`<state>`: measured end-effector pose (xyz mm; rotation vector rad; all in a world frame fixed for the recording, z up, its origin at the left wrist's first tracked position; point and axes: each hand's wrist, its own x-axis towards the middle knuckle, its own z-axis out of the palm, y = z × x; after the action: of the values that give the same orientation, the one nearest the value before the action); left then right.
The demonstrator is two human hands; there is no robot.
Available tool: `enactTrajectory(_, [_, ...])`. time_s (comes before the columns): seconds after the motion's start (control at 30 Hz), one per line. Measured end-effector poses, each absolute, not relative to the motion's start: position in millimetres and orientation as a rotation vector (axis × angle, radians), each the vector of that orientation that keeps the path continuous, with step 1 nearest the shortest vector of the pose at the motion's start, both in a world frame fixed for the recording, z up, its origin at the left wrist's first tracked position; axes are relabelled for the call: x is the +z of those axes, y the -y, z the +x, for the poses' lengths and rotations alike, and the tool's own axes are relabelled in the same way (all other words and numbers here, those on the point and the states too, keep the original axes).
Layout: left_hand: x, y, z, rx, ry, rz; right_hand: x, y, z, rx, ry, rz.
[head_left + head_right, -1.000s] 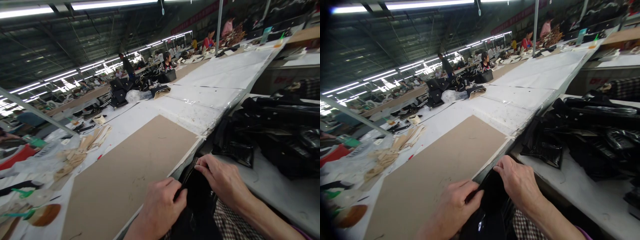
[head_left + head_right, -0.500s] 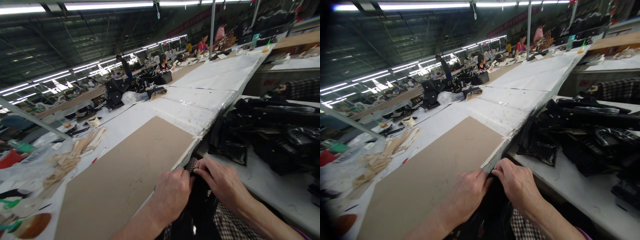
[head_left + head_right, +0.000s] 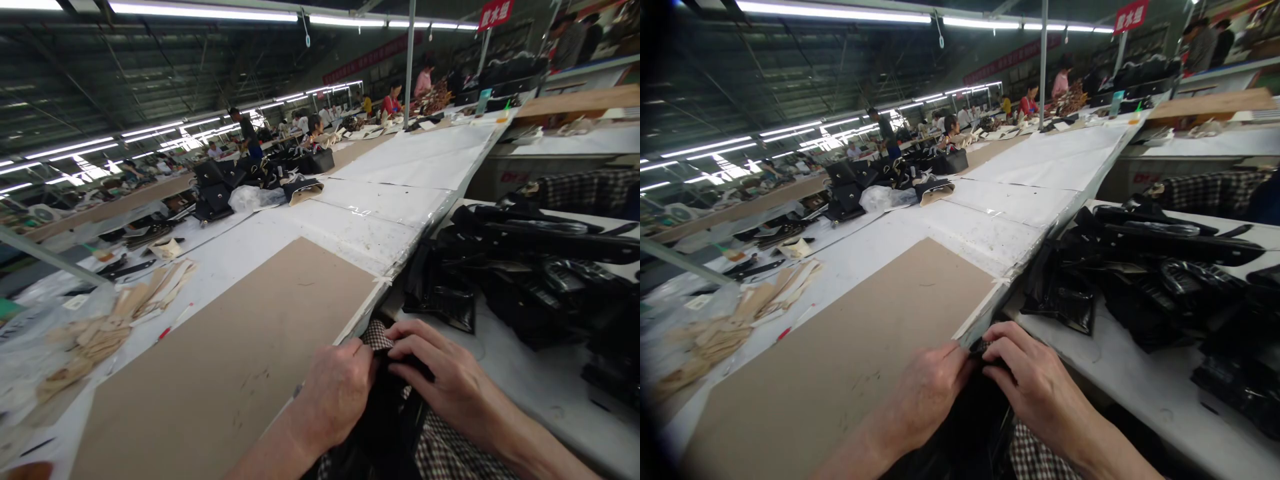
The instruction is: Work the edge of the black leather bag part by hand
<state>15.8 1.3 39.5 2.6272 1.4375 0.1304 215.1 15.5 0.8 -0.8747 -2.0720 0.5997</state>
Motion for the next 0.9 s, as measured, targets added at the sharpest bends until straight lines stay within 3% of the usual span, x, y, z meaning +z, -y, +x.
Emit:
enactTrajectory(0.73, [42.0,-4.9,20.2,0.152,-1.500,2.586,-15.2,-12.8,209.4,0.643,1.830,-0.919])
enactTrajectory(0.9, [48.5,-5.9,21.5,0.334,-1.442,2.363,-12.3,-9.3,206.2,0.788,1.723,-1.025])
